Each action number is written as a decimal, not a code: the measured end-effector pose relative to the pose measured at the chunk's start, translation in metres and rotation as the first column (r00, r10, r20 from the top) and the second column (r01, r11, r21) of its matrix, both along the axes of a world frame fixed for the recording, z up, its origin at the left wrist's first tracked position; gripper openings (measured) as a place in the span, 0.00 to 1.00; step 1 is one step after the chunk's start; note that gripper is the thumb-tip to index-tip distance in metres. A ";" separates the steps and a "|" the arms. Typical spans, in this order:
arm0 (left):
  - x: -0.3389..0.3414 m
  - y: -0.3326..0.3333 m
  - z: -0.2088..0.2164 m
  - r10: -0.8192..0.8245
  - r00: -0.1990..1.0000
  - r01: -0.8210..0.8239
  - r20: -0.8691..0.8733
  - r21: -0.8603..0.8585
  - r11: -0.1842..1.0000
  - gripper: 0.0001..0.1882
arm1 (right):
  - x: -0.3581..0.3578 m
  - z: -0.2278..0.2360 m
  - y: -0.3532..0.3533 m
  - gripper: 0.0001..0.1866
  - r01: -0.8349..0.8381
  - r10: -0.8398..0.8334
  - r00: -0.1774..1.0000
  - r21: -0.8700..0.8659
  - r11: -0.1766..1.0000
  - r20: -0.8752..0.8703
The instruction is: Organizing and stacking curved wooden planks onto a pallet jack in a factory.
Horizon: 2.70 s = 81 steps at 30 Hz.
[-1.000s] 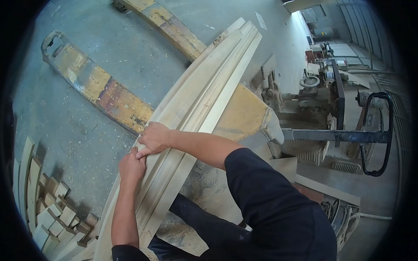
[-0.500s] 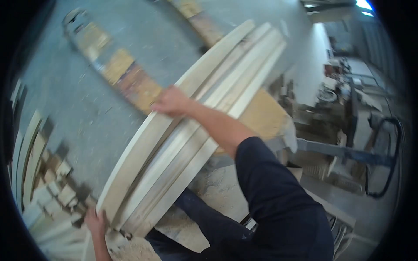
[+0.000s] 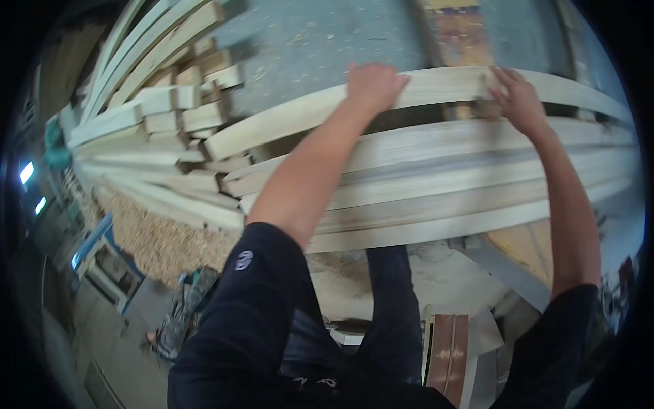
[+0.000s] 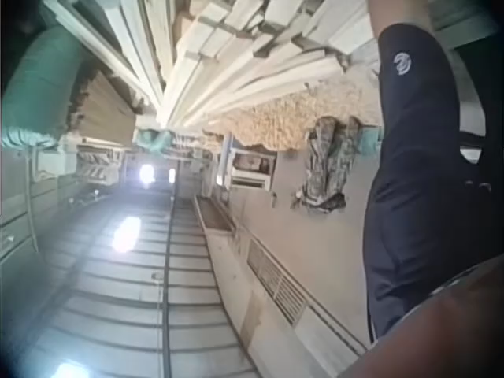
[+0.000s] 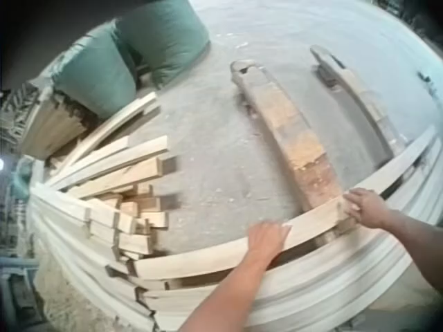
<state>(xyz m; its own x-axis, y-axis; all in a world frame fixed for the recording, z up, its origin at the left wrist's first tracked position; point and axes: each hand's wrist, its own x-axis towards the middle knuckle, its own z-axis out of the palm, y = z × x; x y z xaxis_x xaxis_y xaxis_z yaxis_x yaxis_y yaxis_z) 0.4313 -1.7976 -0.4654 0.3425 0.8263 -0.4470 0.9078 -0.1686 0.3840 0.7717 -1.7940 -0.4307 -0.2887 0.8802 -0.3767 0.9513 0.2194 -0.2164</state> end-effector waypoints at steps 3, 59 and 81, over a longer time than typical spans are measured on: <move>-0.015 -0.016 -0.011 0.104 0.994 -0.106 0.019 0.174 0.979 0.26 | 0.008 -0.024 0.016 0.24 -0.014 0.013 1.000 0.054 0.998 0.013; -0.605 -0.376 0.040 0.756 -0.629 -0.581 0.179 -0.755 -0.305 0.26 | -0.850 0.110 -0.213 0.37 -0.436 0.305 0.688 -0.039 0.899 -0.658; -0.425 -0.286 0.275 0.274 0.778 -0.436 0.566 0.172 0.883 0.18 | -0.398 0.239 -0.240 0.44 -0.438 0.386 0.885 -0.185 0.880 -0.260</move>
